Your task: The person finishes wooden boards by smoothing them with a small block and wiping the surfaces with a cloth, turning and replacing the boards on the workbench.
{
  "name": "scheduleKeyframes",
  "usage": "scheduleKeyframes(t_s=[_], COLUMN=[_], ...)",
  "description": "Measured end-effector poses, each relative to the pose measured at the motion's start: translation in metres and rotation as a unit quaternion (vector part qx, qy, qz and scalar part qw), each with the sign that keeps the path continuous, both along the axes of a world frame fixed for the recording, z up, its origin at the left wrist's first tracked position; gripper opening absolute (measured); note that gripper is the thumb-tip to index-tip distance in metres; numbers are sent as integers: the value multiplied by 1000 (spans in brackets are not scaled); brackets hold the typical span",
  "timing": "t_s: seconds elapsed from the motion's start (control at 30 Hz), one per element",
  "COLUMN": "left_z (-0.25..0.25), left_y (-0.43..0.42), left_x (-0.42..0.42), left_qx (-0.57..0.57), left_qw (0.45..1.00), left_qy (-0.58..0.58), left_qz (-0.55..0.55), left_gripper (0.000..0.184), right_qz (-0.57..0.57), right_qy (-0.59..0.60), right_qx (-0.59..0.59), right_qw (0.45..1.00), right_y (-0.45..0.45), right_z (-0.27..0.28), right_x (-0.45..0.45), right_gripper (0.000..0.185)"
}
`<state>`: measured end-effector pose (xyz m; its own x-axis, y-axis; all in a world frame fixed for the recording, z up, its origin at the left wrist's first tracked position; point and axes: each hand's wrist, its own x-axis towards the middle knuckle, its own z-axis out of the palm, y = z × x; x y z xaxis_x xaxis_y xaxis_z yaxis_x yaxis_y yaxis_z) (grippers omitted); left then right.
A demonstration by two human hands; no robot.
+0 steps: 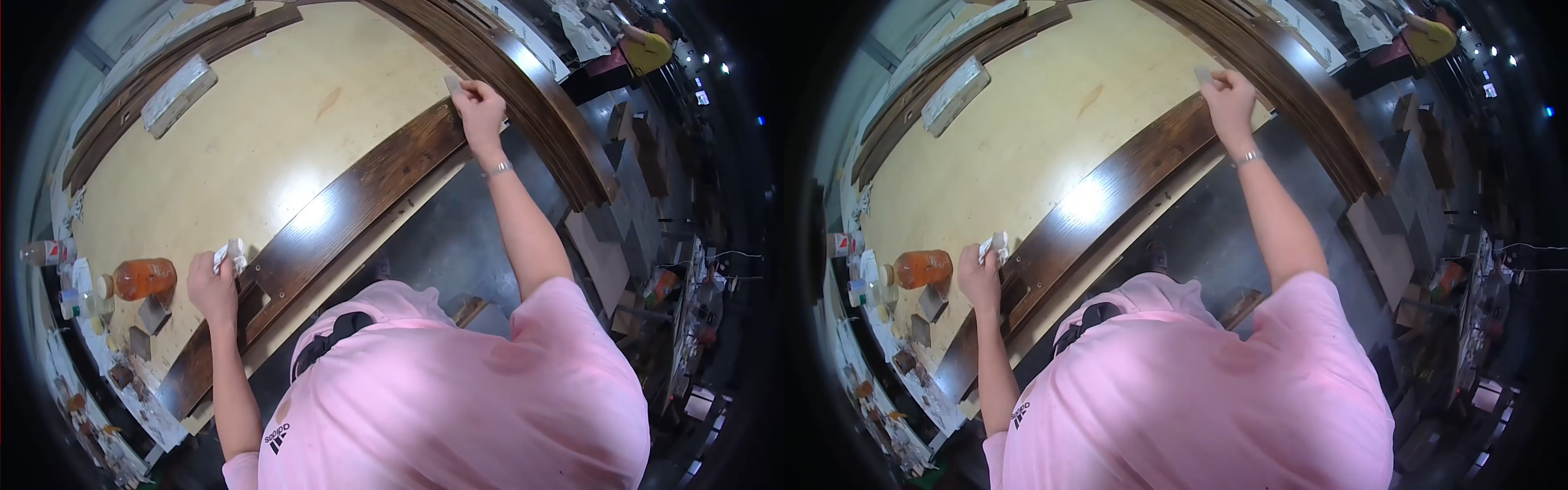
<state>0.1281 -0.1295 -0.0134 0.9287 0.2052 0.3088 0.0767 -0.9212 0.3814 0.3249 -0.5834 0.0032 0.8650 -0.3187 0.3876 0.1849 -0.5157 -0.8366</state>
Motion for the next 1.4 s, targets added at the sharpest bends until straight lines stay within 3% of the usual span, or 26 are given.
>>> scheduleKeyframes(t_s=[0.03, 0.1, 0.17, 0.23, 0.5, 0.6, 0.7, 0.93, 1.13, 1.27, 1.4], left_z=[-2, -4, -3, -4, -5, -8, -10, -12, -7, -7, -11], left_y=[1, 2, 2, 2, 3, 5, 9, 10, 6, 4, 8], left_x=[-2, -1, 1, 2, 2, 1, 2, 1, 2, 3, 2], left_qx=[-25, -22, -44, -57, -60, -64, -23, -19, -38, -19, 3], left_qw=[999, 999, 997, 997, 995, 996, 999, 999, 995, 997, 998], left_qy=[6, 18, 41, 41, 60, 46, 26, 33, 69, 57, 40], left_qz=[19, 25, 41, 39, 54, 49, 35, 38, 53, 53, 41], left_gripper=[15, 15, 15, 17, 19, 19, 18, 20, 20, 21, 21], right_qz=[-17, 30, 121, 121, -65, -144, -135, -100, 81, 135, 166], right_qy=[-16, 24, -32, -79, -10, 8, 9, 19, 0, 90, 145], right_qx=[-76, -101, -162, -161, -131, -197, -157, -128, -215, -164, -158], right_qw=[997, 994, 979, 976, 989, 970, 978, 986, 973, 973, 963], right_y=[-6, 14, 30, 48, -22, -64, -69, -64, -74, -82, -122], right_z=[6, 22, 10, -3, -32, -37, -38, -35, -17, -23, -15], right_x=[-12, -59, -93, -116, -79, -55, -57, -52, 21, 39, -1], right_gripper=[24, 24, 26, 23, 20, 18, 19, 21, 26, 30, 30])
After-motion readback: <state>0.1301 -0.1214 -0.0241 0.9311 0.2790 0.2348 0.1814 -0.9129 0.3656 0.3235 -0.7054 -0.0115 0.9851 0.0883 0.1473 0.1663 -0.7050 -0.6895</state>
